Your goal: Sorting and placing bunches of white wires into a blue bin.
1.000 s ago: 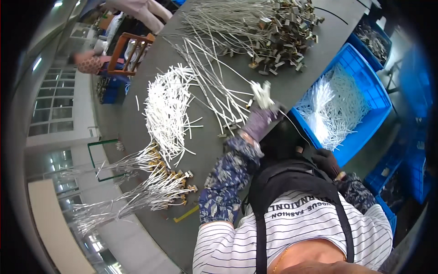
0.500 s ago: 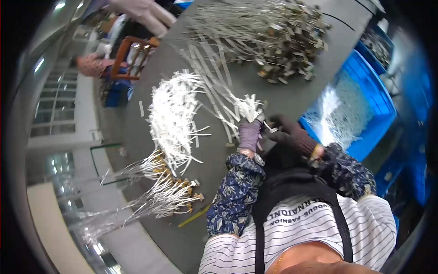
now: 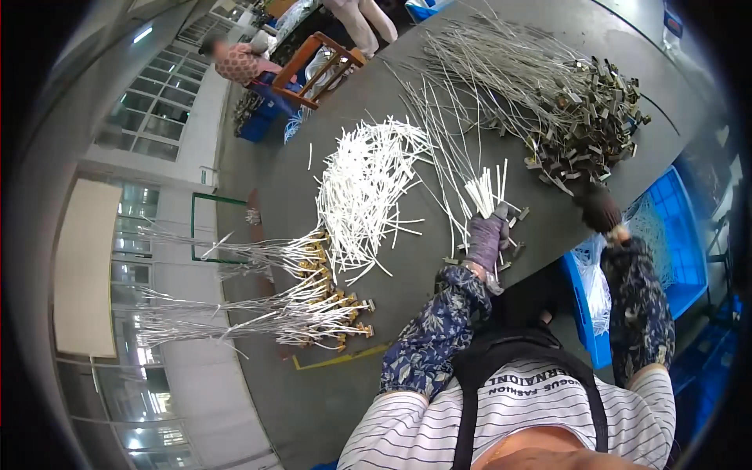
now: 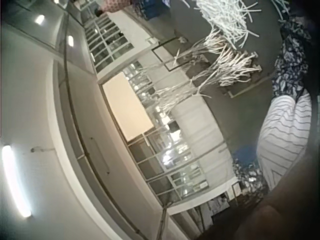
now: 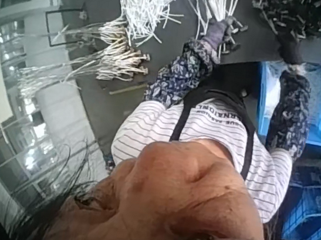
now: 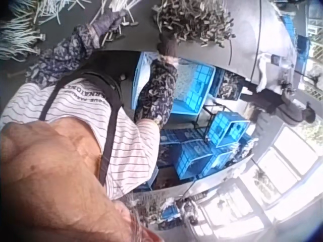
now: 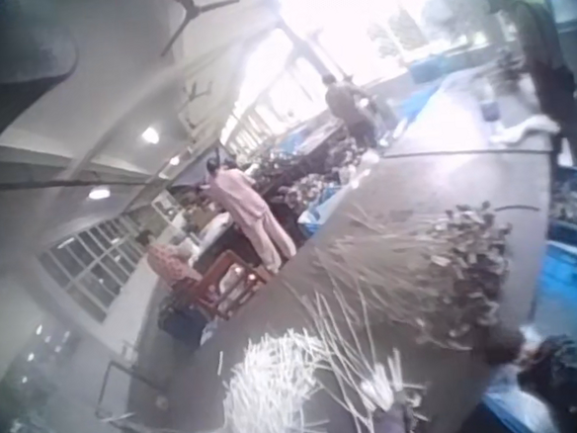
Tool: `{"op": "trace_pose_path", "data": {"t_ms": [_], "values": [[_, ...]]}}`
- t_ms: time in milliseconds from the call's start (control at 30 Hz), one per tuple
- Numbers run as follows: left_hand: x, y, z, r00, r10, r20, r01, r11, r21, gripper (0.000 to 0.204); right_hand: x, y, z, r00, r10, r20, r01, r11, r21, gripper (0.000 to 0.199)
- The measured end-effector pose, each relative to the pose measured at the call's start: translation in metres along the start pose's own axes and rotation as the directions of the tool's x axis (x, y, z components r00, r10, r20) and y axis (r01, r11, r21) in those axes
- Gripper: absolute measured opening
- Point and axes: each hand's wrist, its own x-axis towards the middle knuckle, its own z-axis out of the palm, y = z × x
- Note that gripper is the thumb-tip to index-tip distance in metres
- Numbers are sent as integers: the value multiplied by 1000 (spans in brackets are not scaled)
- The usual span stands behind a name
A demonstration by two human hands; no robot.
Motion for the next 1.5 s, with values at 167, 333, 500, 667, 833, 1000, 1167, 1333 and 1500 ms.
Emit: {"op": "trace_pose_path", "data": {"t_ms": [167, 333, 500, 667, 833, 1000, 1167, 1333, 1500], "values": [[-14, -8, 51, 965, -169, 203, 242, 872, -425, 21, -107, -65, 28, 920, 389, -53, -192, 565, 803, 14], [-21, 4, 107, 914, -212, 347, 349, 846, -402, 25, -196, -52, 84, 955, 267, -129, -82, 656, 750, 13], [45, -21, 83, 865, -279, 416, 469, 742, -478, 66, -308, 19, 113, 821, 524, 228, -556, 638, 533, 5], [91, -34, 35, 920, 254, 300, -279, 959, 44, 40, -391, 68, 143, 694, 684, 223, -714, 618, 328, 21], [64, 40, 65, 985, 144, 97, -94, 911, -401, 27, -384, 44, 127, 678, 701, 220, -698, 520, 492, 16], [68, 73, 49, 980, 175, 95, -111, 877, -467, 24, -363, 27, 108, 645, 723, 247, -701, 431, 568, 15], [64, 94, 42, 973, 226, -38, -220, 878, -425, 23, -367, 44, 115, 731, 650, 209, -637, 540, 550, 17], [56, 102, 43, 960, 259, -109, -279, 925, -257, 24, -364, 33, 104, 696, 683, 224, -674, 513, 531, 18], [15, 45, 62, 976, 133, 169, -94, 970, -224, 23, -357, 30, 108, 742, 631, 228, -630, 539, 559, 17]]}}
